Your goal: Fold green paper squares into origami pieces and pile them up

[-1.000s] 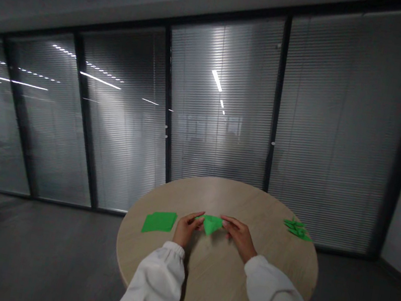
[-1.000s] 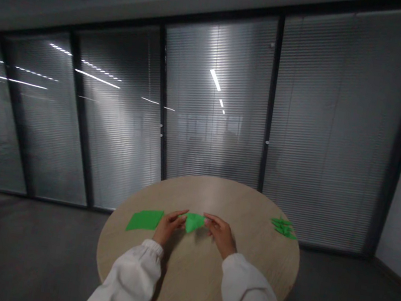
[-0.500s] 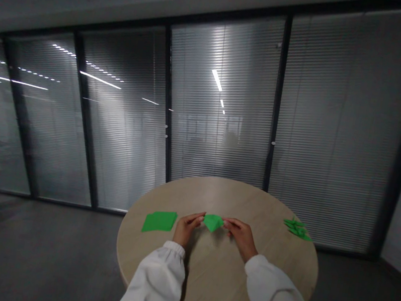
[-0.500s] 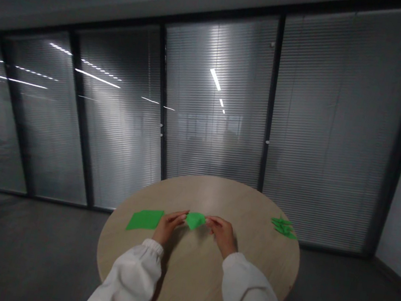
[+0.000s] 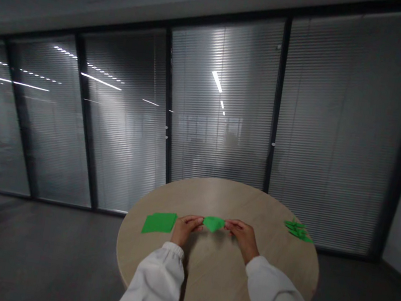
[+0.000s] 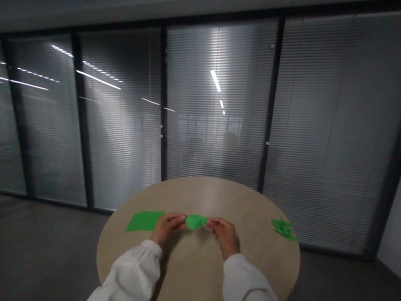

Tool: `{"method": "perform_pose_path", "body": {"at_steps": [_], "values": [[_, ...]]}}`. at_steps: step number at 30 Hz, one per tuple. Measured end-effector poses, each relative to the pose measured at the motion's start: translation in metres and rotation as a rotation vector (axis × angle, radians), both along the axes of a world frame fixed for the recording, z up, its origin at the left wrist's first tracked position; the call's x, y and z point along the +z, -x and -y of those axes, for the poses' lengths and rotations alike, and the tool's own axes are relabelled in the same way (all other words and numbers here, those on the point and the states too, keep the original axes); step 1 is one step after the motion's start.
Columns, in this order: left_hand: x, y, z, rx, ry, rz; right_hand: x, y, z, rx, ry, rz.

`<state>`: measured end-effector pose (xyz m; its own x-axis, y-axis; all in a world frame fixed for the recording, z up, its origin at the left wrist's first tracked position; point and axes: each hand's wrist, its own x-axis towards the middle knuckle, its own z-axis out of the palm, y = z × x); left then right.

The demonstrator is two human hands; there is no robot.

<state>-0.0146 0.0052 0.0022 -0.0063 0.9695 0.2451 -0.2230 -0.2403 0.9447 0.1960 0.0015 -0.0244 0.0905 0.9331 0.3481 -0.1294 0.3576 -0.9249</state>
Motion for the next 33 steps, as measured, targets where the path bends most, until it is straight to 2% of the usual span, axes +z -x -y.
{"method": "perform_pose_path", "body": {"at_steps": [6,14,19,25,33], "values": [[0.001,0.003,-0.001,0.046,0.0,0.026,-0.005,-0.004,-0.004,0.014,0.03,-0.039],[0.001,0.003,-0.002,0.048,0.022,-0.007,0.0,0.0,0.0,-0.025,0.047,-0.067],[0.001,0.004,-0.002,0.052,0.105,-0.009,-0.001,-0.001,-0.001,0.008,0.027,-0.092],[-0.006,0.007,-0.008,0.051,0.203,0.07,0.002,-0.001,0.001,0.092,-0.059,-0.063],[-0.007,0.005,-0.008,-0.003,0.263,0.033,0.008,0.001,0.006,-0.01,-0.119,0.023]]}}
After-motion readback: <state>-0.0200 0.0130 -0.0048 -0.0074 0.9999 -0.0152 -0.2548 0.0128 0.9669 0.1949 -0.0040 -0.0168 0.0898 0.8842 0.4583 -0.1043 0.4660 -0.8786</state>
